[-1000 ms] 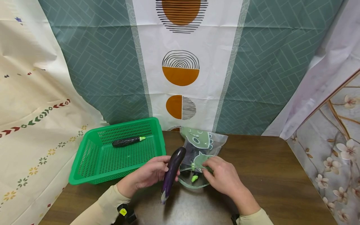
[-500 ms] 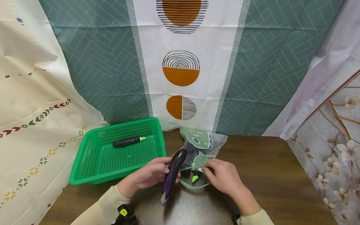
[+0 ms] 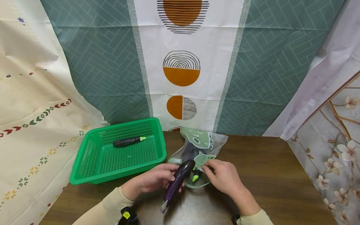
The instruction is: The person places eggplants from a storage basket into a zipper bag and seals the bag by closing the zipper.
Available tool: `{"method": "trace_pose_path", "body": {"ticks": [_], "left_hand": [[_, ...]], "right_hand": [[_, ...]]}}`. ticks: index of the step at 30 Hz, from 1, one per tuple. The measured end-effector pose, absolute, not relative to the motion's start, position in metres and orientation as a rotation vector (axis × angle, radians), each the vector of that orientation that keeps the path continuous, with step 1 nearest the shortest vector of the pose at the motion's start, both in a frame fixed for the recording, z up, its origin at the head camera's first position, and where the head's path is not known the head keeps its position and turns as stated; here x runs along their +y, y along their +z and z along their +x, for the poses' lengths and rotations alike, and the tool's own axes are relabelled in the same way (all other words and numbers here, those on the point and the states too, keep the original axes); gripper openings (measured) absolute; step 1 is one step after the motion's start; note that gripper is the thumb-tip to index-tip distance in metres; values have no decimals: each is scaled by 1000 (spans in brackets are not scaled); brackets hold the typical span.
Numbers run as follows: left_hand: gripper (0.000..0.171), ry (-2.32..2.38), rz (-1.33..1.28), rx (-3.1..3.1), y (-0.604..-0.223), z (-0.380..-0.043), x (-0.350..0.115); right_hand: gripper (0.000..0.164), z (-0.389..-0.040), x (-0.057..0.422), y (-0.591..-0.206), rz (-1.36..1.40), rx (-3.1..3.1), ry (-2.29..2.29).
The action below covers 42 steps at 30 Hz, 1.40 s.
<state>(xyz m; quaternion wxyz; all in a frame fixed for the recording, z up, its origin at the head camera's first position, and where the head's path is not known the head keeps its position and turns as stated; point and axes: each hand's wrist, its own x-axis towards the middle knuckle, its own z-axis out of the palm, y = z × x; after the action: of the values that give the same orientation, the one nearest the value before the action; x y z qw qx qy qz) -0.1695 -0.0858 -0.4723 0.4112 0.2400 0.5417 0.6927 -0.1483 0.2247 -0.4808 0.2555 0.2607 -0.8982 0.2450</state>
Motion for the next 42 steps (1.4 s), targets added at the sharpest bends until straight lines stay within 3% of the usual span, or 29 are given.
{"method": "trace_pose_path", "body": {"ticks": [23, 31, 42], "left_hand": [[47, 1648, 488, 1425, -483, -167, -70], [33, 1635, 428, 1497, -483, -163, -57], [30, 1614, 438, 1479, -485, -158, -44]], "right_hand": [[12, -148, 222, -480, 685, -2455, 688], [14, -148, 221, -480, 722, -2413, 693], [11, -149, 223, -480, 738, -2405, 687]]}}
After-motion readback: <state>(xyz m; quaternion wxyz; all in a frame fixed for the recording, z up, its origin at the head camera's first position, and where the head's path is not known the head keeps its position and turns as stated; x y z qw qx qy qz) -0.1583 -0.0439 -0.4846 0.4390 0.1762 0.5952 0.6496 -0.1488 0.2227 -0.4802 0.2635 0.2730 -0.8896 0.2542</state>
